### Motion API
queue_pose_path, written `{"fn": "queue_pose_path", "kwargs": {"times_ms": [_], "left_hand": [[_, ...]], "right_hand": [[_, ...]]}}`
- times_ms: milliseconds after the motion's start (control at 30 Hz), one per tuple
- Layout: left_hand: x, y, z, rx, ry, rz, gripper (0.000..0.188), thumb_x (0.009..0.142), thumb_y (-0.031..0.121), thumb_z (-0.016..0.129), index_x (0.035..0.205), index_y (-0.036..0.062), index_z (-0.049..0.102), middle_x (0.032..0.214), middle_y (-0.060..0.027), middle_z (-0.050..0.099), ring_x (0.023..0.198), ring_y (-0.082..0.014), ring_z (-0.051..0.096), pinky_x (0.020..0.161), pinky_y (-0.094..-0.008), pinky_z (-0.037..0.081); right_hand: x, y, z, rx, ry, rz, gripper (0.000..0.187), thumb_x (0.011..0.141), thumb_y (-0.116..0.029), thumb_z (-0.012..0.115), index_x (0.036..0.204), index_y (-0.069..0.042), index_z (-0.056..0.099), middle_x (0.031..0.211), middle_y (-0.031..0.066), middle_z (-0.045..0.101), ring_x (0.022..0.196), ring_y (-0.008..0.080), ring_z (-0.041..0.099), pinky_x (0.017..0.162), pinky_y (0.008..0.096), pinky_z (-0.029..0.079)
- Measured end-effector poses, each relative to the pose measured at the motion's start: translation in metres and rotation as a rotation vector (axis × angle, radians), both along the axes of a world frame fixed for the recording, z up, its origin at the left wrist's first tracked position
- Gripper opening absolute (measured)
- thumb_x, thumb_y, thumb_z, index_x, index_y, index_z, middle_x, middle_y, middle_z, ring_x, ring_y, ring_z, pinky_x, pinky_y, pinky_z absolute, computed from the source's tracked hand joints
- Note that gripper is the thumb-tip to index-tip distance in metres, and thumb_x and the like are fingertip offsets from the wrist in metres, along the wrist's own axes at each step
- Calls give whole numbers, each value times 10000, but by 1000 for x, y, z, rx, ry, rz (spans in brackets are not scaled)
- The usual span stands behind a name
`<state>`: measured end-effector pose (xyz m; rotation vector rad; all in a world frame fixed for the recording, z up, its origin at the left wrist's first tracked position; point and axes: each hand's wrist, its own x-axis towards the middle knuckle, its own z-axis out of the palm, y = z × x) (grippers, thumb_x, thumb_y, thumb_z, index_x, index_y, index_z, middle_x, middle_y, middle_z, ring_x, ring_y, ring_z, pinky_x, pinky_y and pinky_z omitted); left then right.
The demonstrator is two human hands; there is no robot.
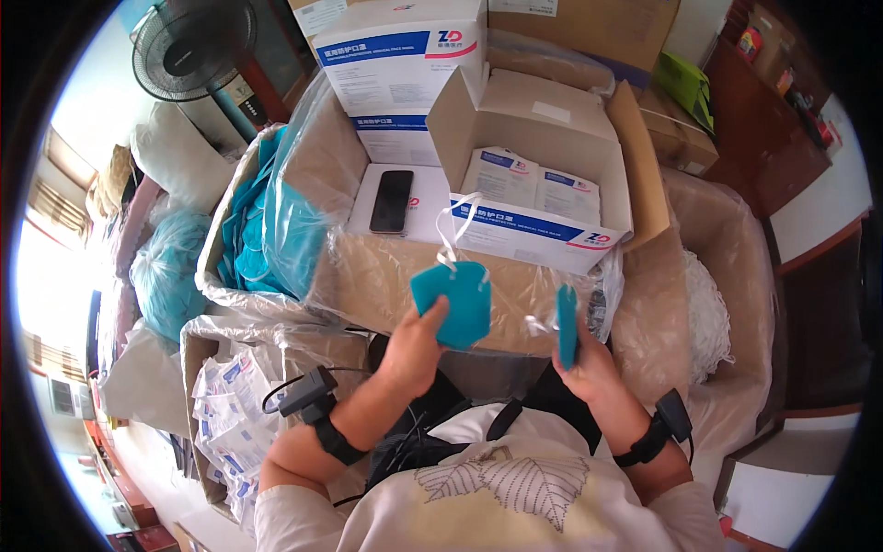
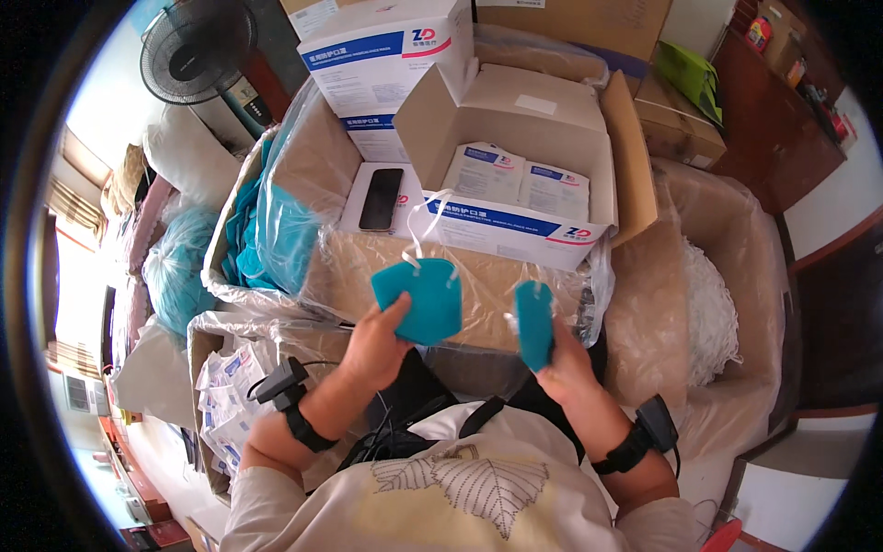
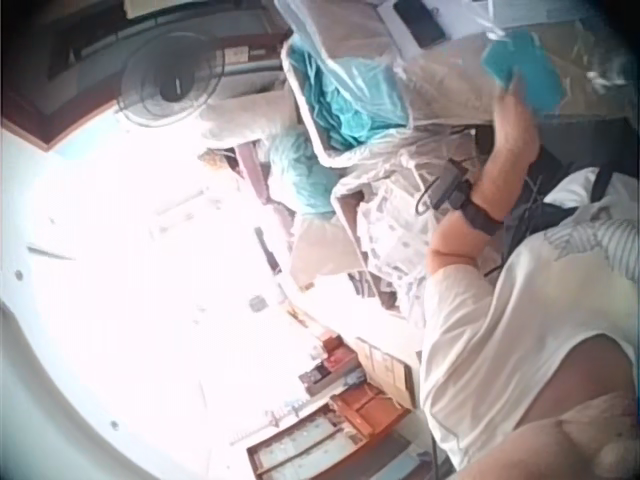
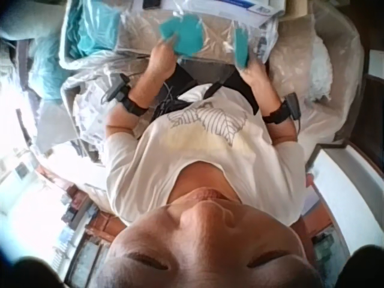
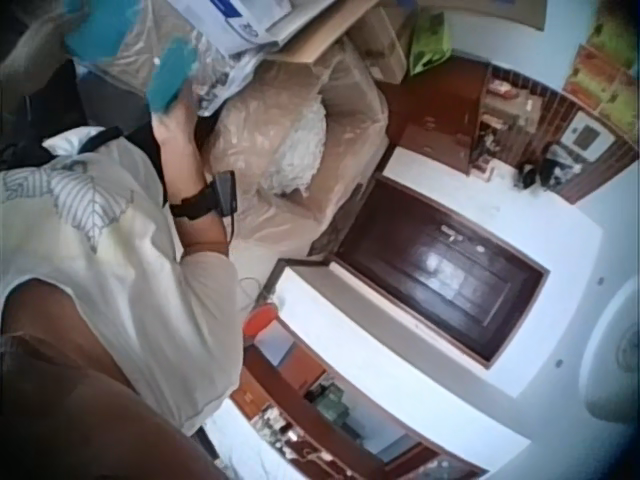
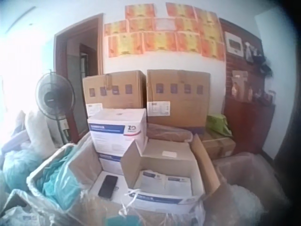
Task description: Checking and folding face masks and placing them into cardboard boxes.
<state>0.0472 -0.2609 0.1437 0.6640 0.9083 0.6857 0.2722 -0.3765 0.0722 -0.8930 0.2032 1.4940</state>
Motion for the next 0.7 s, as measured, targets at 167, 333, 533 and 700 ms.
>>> {"fn": "queue_pose_path", "kwargs": {"times_ms": [167, 333, 533, 700], "left_hand": [[29, -31, 26, 163, -47, -76, 456, 949, 339, 387, 1282, 30, 349, 1212, -80, 475, 1077, -186, 494, 901, -318, 400], [44, -41, 15, 522, -72, -102, 486, 916, 203, 504, 1320, 16, 309, 1237, -81, 442, 1137, -150, 404, 955, -294, 344], [27, -19, 0, 499, 58, -139, 374, 919, 171, 484, 1250, 21, 393, 1120, -80, 529, 1020, -145, 496, 858, -298, 424], [-11, 12, 30, 606, 304, -738, 346, 903, 152, 492, 1220, 23, 436, 1034, -80, 581, 969, -144, 529, 833, -300, 432]], "right_hand": [[-47, 56, 44, 83, -240, -83, 278, 957, -317, 365, 1003, -84, 510, 913, 37, 555, 826, 125, 551, 742, 285, 479], [-69, 69, 34, 186, -438, -127, 198, 958, -239, 382, 1036, -76, 462, 940, 43, 531, 864, 106, 512, 770, 252, 422], [-56, 50, 30, 113, -719, 155, 165, 929, -218, 458, 990, -65, 470, 905, 33, 518, 840, 105, 482, 754, 267, 394], [-21, 44, 102, 589, -1687, 82, 357, 847, -216, 583, 1134, -32, 476, 1054, 117, 548, 999, 215, 508, 925, 337, 358]]}}
